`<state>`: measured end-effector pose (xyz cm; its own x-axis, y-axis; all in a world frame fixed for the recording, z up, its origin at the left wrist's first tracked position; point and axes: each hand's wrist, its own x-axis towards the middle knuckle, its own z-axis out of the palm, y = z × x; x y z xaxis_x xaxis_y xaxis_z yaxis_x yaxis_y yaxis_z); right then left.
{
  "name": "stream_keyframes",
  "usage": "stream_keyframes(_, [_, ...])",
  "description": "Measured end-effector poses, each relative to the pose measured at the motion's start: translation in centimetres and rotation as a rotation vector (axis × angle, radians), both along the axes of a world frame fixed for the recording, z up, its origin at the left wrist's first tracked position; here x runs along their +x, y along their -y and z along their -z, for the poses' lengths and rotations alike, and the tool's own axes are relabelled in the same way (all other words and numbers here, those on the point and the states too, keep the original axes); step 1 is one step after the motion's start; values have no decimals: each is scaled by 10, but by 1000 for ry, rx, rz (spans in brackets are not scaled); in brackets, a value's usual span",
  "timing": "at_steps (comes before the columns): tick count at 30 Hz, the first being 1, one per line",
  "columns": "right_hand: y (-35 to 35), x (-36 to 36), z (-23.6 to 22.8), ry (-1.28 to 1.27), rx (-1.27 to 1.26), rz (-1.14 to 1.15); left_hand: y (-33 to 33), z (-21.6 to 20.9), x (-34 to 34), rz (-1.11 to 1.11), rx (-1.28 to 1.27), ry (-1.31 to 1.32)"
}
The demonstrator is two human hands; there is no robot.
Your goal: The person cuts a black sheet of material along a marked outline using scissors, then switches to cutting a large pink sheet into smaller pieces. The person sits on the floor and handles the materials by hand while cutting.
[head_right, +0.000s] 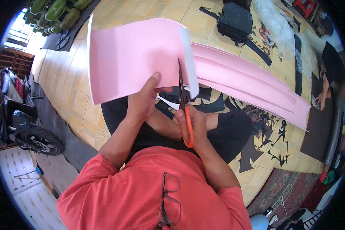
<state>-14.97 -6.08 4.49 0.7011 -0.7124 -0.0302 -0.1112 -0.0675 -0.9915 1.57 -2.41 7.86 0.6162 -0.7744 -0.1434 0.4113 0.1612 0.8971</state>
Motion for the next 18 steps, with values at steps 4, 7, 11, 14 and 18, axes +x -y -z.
stream_keyframes(4, [6,-1,4,-33,5,51,-9,3,-6,69,154,162])
stream_keyframes(7, [6,8,6,47,6,104,-9,2,-10,89,172,226])
stream_keyframes(11, [6,5,5,68,7,100,-7,2,-9,107,90,167])
stream_keyframes(14, [7,3,5,6,-17,93,-6,11,-11,115,26,94])
stream_keyframes(18, [9,1,10,49,-16,93,-10,13,-5,213,83,124])
